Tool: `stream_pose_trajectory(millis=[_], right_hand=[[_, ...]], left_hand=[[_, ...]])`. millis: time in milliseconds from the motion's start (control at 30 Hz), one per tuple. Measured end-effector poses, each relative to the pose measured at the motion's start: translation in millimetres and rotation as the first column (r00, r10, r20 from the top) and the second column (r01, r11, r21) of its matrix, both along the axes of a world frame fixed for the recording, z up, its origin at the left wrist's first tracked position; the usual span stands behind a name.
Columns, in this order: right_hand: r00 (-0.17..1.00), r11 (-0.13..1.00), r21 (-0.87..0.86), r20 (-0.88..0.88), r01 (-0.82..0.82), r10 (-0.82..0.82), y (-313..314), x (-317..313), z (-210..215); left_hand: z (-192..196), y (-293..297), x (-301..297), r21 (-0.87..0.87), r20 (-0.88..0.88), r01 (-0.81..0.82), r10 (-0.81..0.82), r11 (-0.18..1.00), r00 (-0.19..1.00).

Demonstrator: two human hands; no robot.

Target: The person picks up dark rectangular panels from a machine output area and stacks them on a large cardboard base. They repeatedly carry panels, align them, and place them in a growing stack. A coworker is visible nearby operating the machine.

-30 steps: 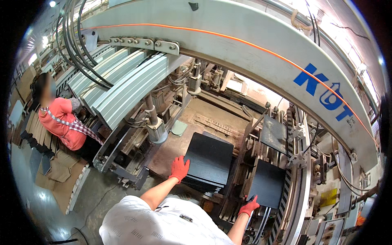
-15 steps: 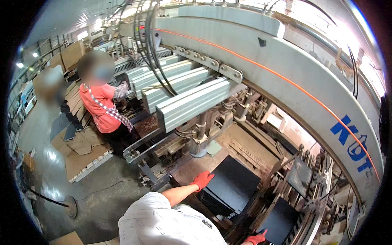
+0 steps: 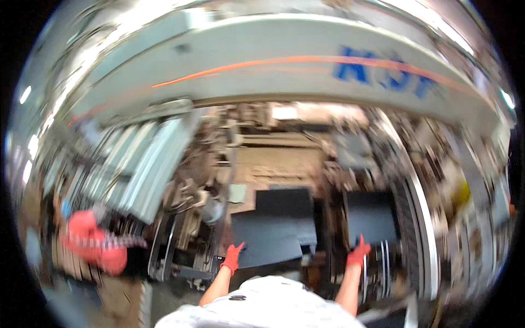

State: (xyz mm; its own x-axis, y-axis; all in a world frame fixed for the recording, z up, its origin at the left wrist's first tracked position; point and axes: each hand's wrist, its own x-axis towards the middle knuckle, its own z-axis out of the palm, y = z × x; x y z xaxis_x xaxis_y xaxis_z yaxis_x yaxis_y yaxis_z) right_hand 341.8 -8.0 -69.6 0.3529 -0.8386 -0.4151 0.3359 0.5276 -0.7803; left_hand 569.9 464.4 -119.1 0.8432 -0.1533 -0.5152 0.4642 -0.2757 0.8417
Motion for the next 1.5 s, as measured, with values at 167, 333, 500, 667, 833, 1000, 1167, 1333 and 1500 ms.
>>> stream_pose_trajectory(millis=[167, 333, 500, 667, 833, 1000, 1167, 1333, 1500], right_hand=[[0.991, 0.992, -0.071, 0.098, 0.101, -0.094, 26, -43, 31], [0.976, 0.980, 0.122, 0.130, 0.160, -0.175, 110, -126, 109], [0.960, 0.963, 0.042, 0.082, 0.266, -0.269, 184, -214, 62], [0.874, 0.872, -0.077, 0.081, 0.484, -0.478, 231, -280, 52], [0.782, 0.742, -0.418, -0.109, 0.524, -0.614, 287, -398, -33], [0.675, 0.691, -0.130, -0.150, 0.711, -0.723, 334, -401, 42], [0.542, 0.575, -0.108, -0.235, 0.811, -0.807, 388, -429, 51], [0.390, 0.450, -0.199, -0.280, 0.870, -0.877, 435, -471, 35], [0.385, 0.491, -0.463, -0.308, 0.738, -0.870, 359, -453, 98]], left_hand=[[18, -19, 17, -0.399, -0.099, -0.082, 0.046, 0.913, 0.994], [51, -47, 9, -0.407, 0.007, 0.126, -0.135, 0.905, 0.991], [122, -161, -3, -0.486, 0.009, 0.284, -0.320, 0.826, 0.947], [113, -296, -26, -0.440, 0.173, 0.505, -0.482, 0.743, 0.859], [72, -414, -72, -0.504, 0.305, 0.440, -0.324, 0.743, 0.896], [57, -478, -118, -0.260, 0.275, 0.256, -0.182, 0.931, 0.944], [67, -501, -142, -0.372, 0.312, 0.216, -0.097, 0.903, 0.945], [57, -494, -131, -0.466, 0.189, 0.273, -0.206, 0.842, 0.960], [66, -498, -133, -0.389, 0.320, 0.286, -0.163, 0.876, 0.933]])
